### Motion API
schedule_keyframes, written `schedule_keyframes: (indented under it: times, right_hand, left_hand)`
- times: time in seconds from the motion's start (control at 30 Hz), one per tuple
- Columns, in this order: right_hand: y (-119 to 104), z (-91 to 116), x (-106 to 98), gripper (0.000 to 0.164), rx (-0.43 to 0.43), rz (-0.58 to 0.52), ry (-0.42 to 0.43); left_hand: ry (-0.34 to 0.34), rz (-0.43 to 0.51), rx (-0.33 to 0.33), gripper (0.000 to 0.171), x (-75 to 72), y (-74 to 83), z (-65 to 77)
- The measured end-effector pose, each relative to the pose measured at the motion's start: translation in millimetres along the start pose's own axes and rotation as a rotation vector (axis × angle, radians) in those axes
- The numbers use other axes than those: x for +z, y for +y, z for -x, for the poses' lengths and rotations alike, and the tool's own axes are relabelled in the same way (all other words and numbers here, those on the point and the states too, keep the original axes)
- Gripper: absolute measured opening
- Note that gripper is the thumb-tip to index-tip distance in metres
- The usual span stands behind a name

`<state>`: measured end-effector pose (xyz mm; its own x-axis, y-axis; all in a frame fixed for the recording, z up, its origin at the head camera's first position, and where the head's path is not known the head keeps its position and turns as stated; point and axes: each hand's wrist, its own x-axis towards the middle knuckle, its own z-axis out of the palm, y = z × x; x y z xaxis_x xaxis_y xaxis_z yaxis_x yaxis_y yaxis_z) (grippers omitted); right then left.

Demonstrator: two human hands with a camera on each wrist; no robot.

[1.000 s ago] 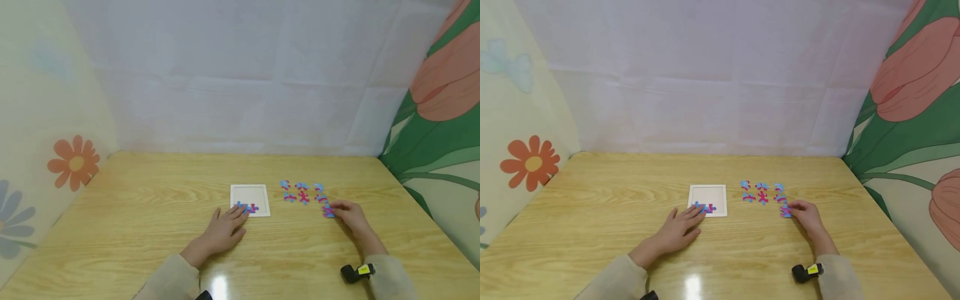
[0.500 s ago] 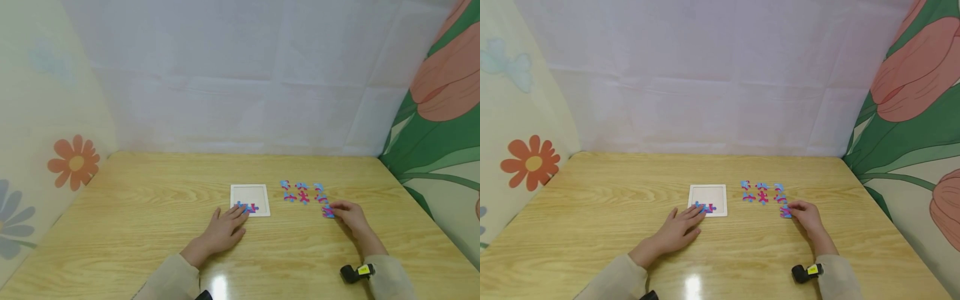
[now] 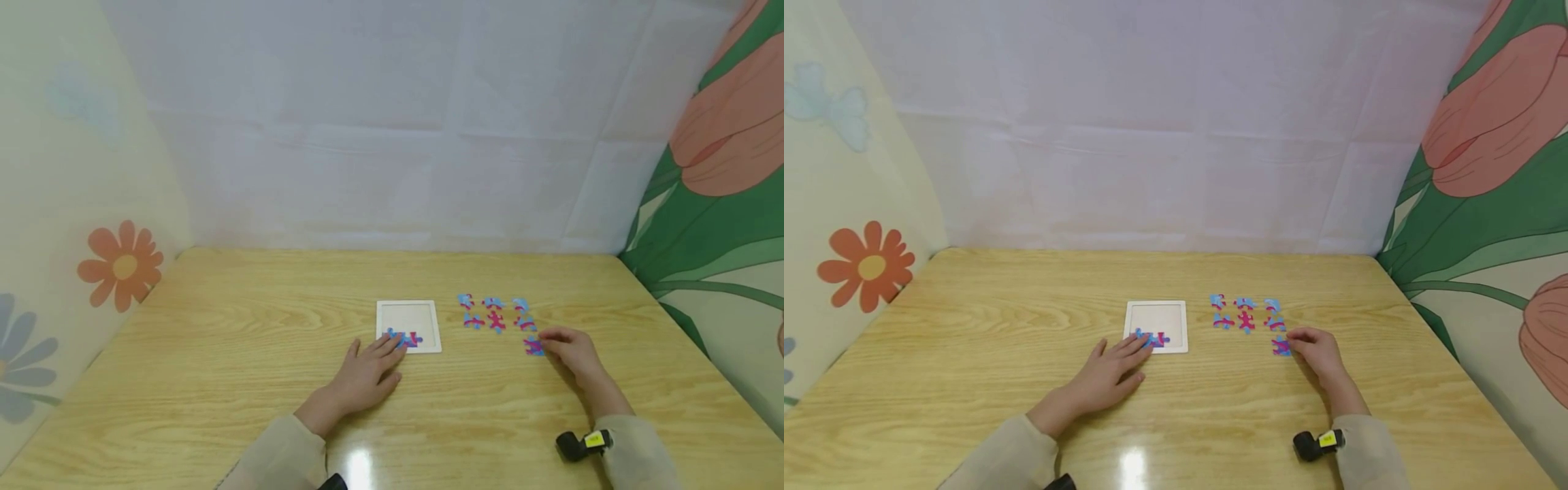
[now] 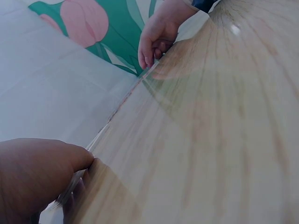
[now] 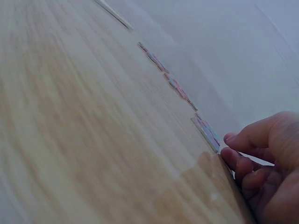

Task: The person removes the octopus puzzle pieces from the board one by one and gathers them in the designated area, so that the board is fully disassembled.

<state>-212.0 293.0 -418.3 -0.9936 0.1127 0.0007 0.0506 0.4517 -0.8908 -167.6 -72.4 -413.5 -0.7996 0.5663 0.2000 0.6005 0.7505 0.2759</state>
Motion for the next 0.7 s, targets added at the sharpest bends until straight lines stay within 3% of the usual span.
schedule_keyframes:
  times: [0.53,0.7]
  right_hand:
    - [-2.8,1.4,-2.7,0.029,0.063,-0.047,-0.020]
    - [-5.7,0.5,-6.2,0.027,0.093,-0.118,-0.036]
  left_hand:
    - [0.016,-0.003,-0.005,0.046,2.0,-1.1,0.5]
    - [0.025,0.001,-0.004,0.045,2.0,-1.0,0.4]
